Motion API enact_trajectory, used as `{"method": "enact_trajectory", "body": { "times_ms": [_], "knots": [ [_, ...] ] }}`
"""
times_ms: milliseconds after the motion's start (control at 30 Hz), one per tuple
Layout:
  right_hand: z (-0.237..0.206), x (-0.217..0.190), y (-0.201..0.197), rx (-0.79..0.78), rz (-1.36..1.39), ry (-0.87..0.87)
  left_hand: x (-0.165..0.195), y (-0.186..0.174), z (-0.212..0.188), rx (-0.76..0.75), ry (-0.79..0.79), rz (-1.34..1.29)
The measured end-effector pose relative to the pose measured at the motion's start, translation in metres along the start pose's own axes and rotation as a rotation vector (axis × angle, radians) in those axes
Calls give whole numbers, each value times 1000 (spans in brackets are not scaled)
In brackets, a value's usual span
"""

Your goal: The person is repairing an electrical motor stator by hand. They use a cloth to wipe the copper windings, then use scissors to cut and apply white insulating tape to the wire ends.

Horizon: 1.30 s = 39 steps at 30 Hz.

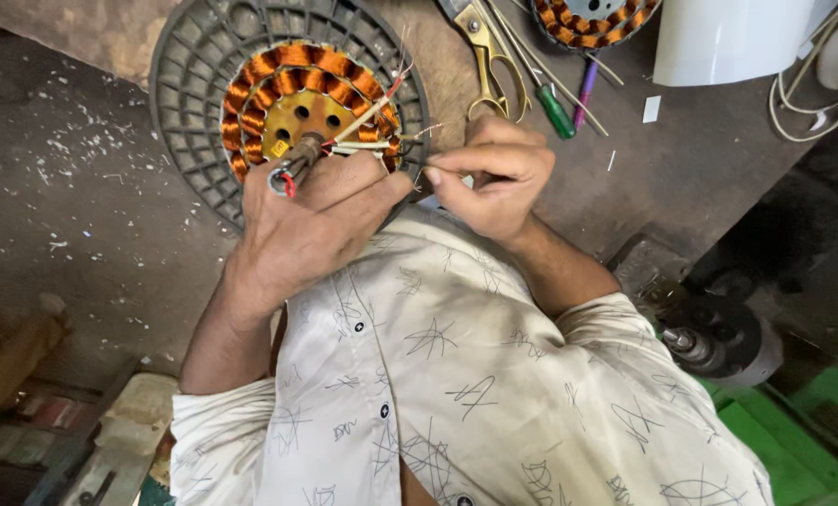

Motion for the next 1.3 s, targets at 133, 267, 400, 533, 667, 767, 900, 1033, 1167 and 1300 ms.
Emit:
{"method": "enact_trajectory", "body": {
  "times_ms": [133, 267, 400, 533, 667, 767, 900, 1033, 1167, 1300],
  "knots": [
    [-9, -10, 13, -52, -60, 45, -1, -1, -1, 12, -3, 17],
    [-10, -17, 11, -37, -5, 41, -1, -2, -1, -10, 4, -10],
    [-9, -6, 13, -45, 34, 140, 0, 0, -2, -32, 30, -6],
    [-9, -8, 12, -45, -28, 111, -4, 2, -4, -38, -10, -17],
    [-11, -15, 21, -178, -47, 80, -6, 7, -7, -75, -7, 1],
    [-13, -8, 10, -101, -20, 197, -4, 5, -9, -30, 32, -25],
    [-13, -14, 12, -167, -96, 95, -4, 9, -8, -42, 44, 59],
    [-1, 1, 4, -36, 357, 197, 3, 4, -6, 32, 44, 84],
    [21, -2, 16, -100, 443, 77, 2, -7, -6, 147, 18, 56],
    [20, -35, 24, -176, 6, -234, 0, -8, -10, 161, 32, -37]
  ]
}}
Point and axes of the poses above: each hand's wrist, its own z-axis towards the middle knuckle, its own y-axis out of the palm, x = y × z, the point moved 9 cm from there along z, towards the middle knuckle, and after that the axes turned 3 degrees about x, right-handed, at the moved point
